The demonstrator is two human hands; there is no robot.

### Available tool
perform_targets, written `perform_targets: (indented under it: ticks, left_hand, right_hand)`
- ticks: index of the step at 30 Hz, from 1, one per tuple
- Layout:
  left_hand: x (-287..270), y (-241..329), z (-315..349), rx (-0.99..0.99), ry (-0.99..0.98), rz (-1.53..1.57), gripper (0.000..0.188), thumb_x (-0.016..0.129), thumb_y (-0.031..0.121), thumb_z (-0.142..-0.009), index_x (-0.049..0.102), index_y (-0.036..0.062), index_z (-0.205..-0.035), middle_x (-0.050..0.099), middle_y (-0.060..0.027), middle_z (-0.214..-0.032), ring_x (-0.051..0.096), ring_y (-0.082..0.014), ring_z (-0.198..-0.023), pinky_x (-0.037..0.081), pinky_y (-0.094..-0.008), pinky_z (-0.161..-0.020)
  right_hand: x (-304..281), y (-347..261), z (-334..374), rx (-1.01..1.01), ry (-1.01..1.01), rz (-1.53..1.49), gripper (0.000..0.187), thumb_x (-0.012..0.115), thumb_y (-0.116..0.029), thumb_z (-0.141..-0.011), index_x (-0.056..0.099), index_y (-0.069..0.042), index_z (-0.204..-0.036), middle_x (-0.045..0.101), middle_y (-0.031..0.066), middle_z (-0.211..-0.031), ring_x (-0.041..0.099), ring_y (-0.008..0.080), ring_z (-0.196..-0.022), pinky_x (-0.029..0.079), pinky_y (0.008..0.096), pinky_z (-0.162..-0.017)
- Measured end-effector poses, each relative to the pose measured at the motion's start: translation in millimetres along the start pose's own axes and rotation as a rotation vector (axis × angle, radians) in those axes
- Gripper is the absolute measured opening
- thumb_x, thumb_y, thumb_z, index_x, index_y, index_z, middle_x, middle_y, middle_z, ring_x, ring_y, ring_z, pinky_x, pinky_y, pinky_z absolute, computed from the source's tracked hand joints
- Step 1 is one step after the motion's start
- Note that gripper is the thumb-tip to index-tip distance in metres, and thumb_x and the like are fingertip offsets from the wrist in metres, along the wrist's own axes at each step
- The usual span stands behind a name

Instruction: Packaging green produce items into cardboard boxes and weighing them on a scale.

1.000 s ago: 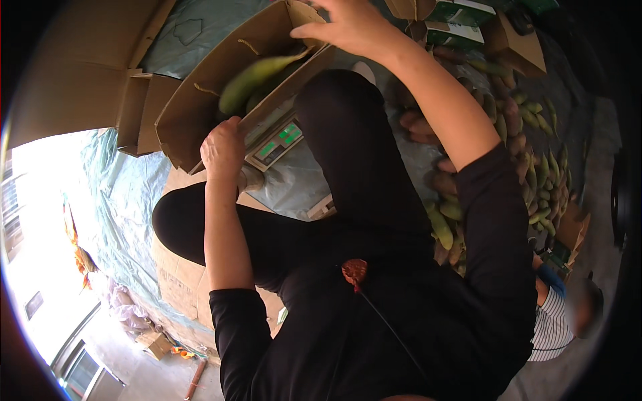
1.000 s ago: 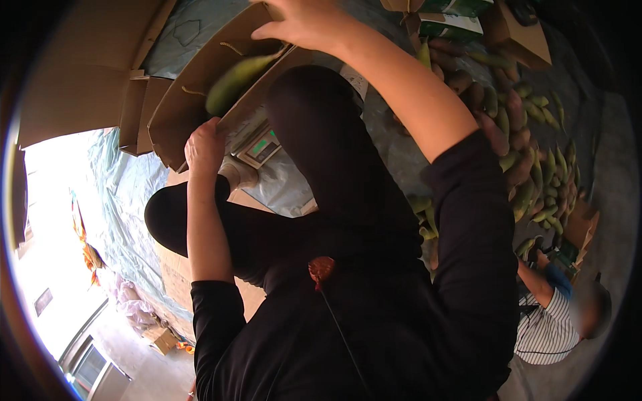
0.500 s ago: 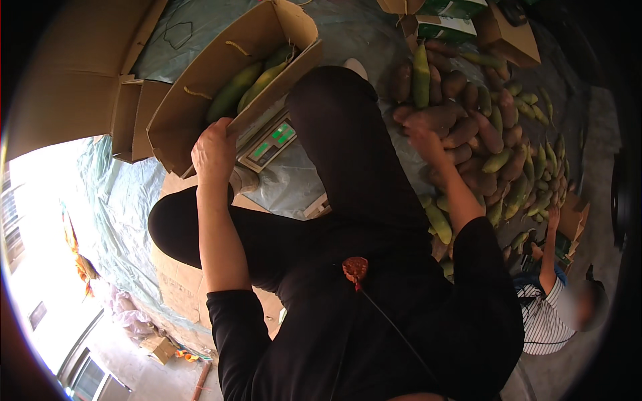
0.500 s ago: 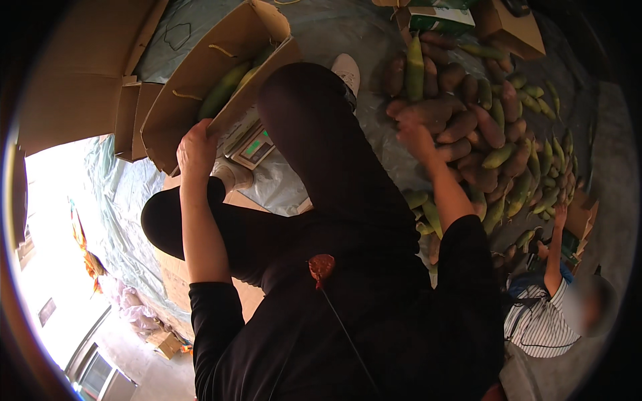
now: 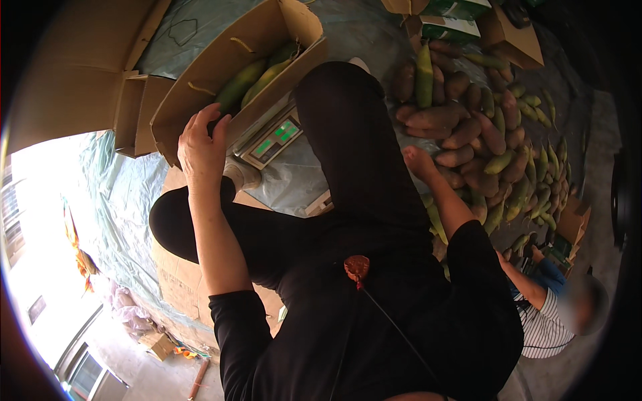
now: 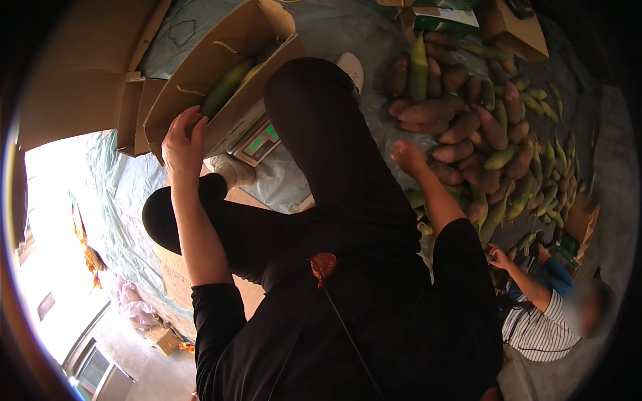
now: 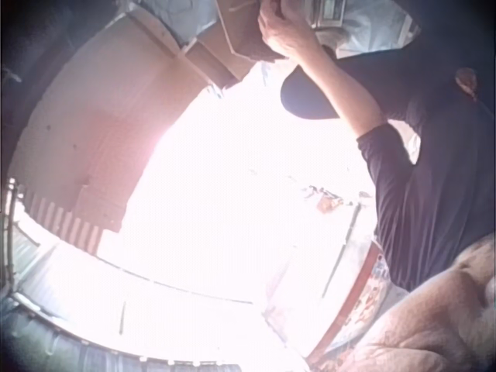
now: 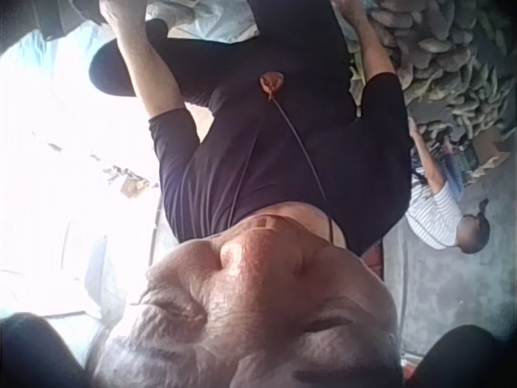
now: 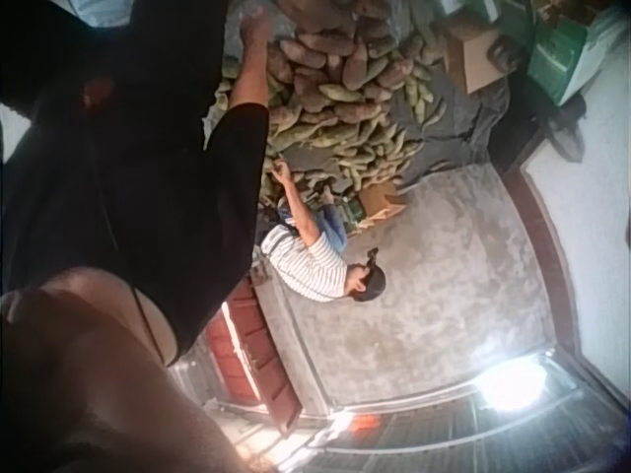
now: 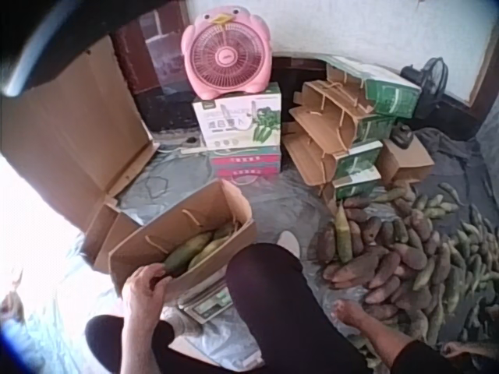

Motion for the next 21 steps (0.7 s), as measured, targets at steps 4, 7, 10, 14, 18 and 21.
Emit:
perform_targets:
  ticks: [4, 7, 10, 14, 18, 21]
  left_hand:
    - [1.4, -4.7, 3.1, -0.019, -0.013, 0.013, 0.023, 0.066, 0.019, -0.079, 0.065, 0.0089, -0.100, 0.066, -0.0094, -0.090, 0.064, -0.0274, -0.084, 0.049, -0.0363, -0.072]
    - [2.3, -3.5, 3.4, -0.003, -0.012, 0.015, 0.023, 0.066, 0.018, -0.079, 0.065, 0.0079, -0.100, 0.066, -0.0099, -0.090, 0.064, -0.0277, -0.084, 0.049, -0.0364, -0.072]
    - [4.4, -7.7, 3.6, -0.008, -0.027, 0.011, 0.023, 0.065, 0.017, -0.080, 0.064, 0.0070, -0.100, 0.066, -0.0106, -0.090, 0.064, -0.0281, -0.084, 0.049, -0.0366, -0.073]
    - [4.6, -3.9, 5.7, 0.027, -0.031, 0.005, 0.022, 0.064, 0.017, -0.080, 0.064, 0.0059, -0.099, 0.066, -0.0113, -0.090, 0.063, -0.0285, -0.084, 0.049, -0.0370, -0.073]
    - [14.3, -10.6, 7.2, 0.026, -0.069, 0.026, 0.021, 0.063, 0.017, -0.081, 0.063, 0.0047, -0.098, 0.065, -0.0121, -0.087, 0.062, -0.0297, -0.082, 0.048, -0.0378, -0.072]
    - [19.2, -3.2, 5.4, 0.041, -0.100, 0.040, 0.020, 0.062, 0.015, -0.081, 0.062, 0.0044, -0.098, 0.064, -0.0124, -0.085, 0.062, -0.0301, -0.080, 0.048, -0.0386, -0.071]
  right_hand:
    - [1.5, -6.3, -3.7, -0.048, 0.011, -0.038, 0.030, 0.066, -0.019, -0.078, 0.059, -0.003, -0.103, 0.065, 0.0132, -0.090, 0.063, 0.0286, -0.087, 0.048, 0.0362, -0.076]
    - [3.4, -3.5, -10.6, -0.008, -0.039, -0.067, 0.029, 0.066, -0.019, -0.078, 0.059, -0.003, -0.102, 0.065, 0.0146, -0.092, 0.062, 0.0299, -0.088, 0.048, 0.0365, -0.076]
    - [-7.2, -16.2, -18.5, -0.059, 0.020, 0.093, 0.029, 0.066, -0.018, -0.077, 0.059, -0.003, -0.101, 0.064, 0.0163, -0.093, 0.062, 0.0315, -0.089, 0.048, 0.0376, -0.076]
    - [-16.4, -36.1, -19.8, -0.134, 0.033, 0.145, 0.025, 0.064, -0.017, -0.078, 0.059, -0.004, -0.099, 0.063, 0.0165, -0.094, 0.061, 0.0324, -0.091, 0.048, 0.0383, -0.077]
    - [-4.7, -38.2, -18.9, -0.091, -0.014, 0.115, 0.026, 0.064, -0.017, -0.078, 0.059, -0.005, -0.101, 0.064, 0.0147, -0.094, 0.062, 0.0296, -0.090, 0.047, 0.0372, -0.078]
    - [6.2, -27.3, -15.9, -0.041, -0.041, 0.017, 0.029, 0.065, -0.018, -0.077, 0.060, -0.004, -0.102, 0.066, 0.0145, -0.090, 0.063, 0.0293, -0.087, 0.048, 0.0366, -0.077]
Point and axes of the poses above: each hand's wrist, its own z-axis away from the middle knuckle, its own x-axis out of the palm, y = z × x, the point moved 9 cm from there along -z, towards the middle knuckle
